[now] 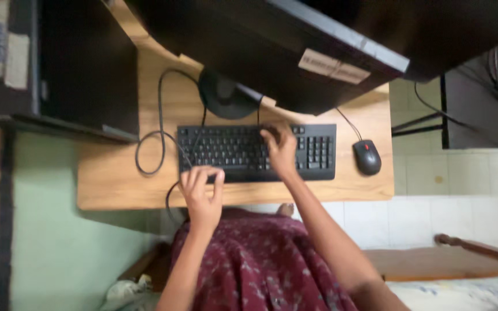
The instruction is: The person connects cables to the back of a desktop tower under a desk, plugs a cable into the monitor, and adjusts the monitor's position and angle on the desk. They handle a power strip and loose cables on a side table while routing the connections.
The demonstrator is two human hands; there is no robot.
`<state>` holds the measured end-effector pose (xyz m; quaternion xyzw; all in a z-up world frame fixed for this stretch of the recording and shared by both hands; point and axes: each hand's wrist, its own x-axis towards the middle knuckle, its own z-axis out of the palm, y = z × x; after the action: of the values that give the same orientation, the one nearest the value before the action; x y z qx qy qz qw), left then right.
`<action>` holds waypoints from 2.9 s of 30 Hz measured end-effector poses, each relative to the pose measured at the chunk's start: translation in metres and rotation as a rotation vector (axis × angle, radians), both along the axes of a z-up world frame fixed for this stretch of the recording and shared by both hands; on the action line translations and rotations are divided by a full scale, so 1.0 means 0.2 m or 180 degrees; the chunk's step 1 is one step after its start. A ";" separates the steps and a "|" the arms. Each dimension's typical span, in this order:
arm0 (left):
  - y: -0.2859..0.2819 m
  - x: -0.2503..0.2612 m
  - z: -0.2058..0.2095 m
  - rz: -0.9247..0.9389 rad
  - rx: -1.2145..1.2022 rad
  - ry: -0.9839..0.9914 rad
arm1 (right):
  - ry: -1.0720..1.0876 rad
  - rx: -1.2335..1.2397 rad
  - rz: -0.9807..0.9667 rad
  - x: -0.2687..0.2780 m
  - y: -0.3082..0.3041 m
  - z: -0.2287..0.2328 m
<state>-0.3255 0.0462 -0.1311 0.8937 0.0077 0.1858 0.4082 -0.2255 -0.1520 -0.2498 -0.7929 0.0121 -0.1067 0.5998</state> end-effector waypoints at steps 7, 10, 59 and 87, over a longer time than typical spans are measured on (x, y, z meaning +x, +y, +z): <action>0.12 0.21 -0.13 -0.0454 -0.0489 -0.0079 | -0.0032 -0.0228 -0.0166 0.08 0.06 0.07; 0.17 0.31 -0.24 -0.0786 -0.0234 0.0114 | -0.0028 0.0037 -0.0124 0.11 0.12 0.03; -0.62 1.20 -1.11 -0.0846 -0.3946 -0.0760 | -0.1129 -0.0311 -0.0274 0.46 0.22 -0.27; -0.50 1.13 -0.98 -0.0081 -0.4957 0.0795 | -0.0255 0.0709 -0.1178 0.49 0.24 -0.38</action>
<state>-0.0991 -0.0536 -0.3274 0.3649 0.1713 0.0205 0.9149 -0.1277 -0.1039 -0.3264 -0.7011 0.1453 -0.2445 0.6539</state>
